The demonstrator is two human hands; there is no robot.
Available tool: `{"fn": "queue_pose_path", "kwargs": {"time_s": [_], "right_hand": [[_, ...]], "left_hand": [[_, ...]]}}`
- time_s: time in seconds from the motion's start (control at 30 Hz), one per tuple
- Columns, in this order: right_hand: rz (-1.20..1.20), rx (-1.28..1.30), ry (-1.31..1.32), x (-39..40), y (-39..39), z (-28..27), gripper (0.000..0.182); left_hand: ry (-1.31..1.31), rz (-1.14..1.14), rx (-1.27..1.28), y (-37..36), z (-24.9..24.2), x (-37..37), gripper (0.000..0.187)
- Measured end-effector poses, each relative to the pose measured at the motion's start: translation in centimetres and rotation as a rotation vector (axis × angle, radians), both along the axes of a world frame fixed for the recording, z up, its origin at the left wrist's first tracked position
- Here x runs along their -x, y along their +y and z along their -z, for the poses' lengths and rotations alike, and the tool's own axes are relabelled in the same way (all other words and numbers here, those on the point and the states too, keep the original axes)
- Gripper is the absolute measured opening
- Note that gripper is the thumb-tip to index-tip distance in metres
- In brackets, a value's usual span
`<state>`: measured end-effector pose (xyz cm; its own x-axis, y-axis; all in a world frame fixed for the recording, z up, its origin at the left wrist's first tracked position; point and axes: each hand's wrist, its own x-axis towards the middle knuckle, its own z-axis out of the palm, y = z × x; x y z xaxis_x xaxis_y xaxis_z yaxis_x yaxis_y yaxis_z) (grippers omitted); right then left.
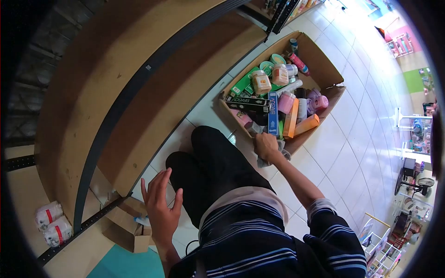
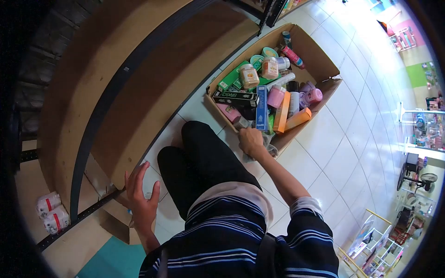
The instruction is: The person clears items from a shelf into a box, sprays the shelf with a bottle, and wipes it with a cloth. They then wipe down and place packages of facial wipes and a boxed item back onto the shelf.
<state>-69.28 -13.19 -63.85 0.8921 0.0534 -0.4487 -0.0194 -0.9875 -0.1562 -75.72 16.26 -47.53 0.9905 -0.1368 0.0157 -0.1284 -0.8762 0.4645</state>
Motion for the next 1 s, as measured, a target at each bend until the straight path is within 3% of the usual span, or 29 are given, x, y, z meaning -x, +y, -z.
{"fn": "queue_pose_path", "kwargs": {"time_s": [0.43,0.53,0.57,0.6,0.67,0.7,0.73,0.8,0.87,0.9,0.93,0.97,1.0], "right_hand": [[0.017,-0.19,0.122,-1.0,-3.4,-1.8,0.025],[0.328,-0.628,-0.1,-0.4,-2.8,-2.5,0.027],[0.426,-0.788,-0.187,0.3,-1.2,-2.9,0.028],[0.579,-1.22,-0.035,0.4,0.7,-6.0,0.023],[0.254,-1.27,0.027,1.1,3.6,-8.1,0.031],[0.153,-1.413,-0.104,1.4,4.9,-8.1,0.04],[0.159,-1.415,-0.108,1.6,4.7,-7.7,0.04],[0.145,-1.411,0.205,1.9,3.7,-6.9,0.047],[0.361,-1.341,0.318,1.1,0.9,-5.5,0.045],[0.297,-1.111,-0.096,0.5,-0.9,-4.8,0.043],[0.374,-0.748,-0.231,-0.2,-2.8,-3.7,0.043],[0.424,-0.68,-0.409,-0.4,-5.1,-1.1,0.048],[0.48,-0.554,-0.427,-0.8,-6.8,0.8,0.057]], "left_hand": [[0.117,0.071,-0.028,-10.0,-0.7,-4.3,0.044],[0.118,0.128,-0.033,-10.7,0.5,-4.3,0.048],[0.166,0.067,0.25,-11.3,1.4,-4.2,0.051],[0.213,0.004,0.532,-12.0,2.1,-4.2,0.055],[0.268,-0.031,0.679,-12.9,3.6,-4.0,0.06],[0.385,-0.103,0.808,-12.5,5.3,-3.7,0.056],[0.505,-0.178,0.934,-11.8,6.6,-3.4,0.052],[0.518,-0.163,0.868,-10.5,8.5,-3.0,0.049],[0.515,-0.122,0.812,-9.8,11.4,-2.0,0.044],[0.439,-0.138,0.669,-10.2,13.1,-1.3,0.039],[0.438,-0.145,0.672,-10.3,14.8,-0.6,0.039],[0.489,-0.164,0.613,-10.4,16.5,0.2,0.036],[0.538,-0.183,0.552,-10.4,18.3,1.0,0.034]]}}
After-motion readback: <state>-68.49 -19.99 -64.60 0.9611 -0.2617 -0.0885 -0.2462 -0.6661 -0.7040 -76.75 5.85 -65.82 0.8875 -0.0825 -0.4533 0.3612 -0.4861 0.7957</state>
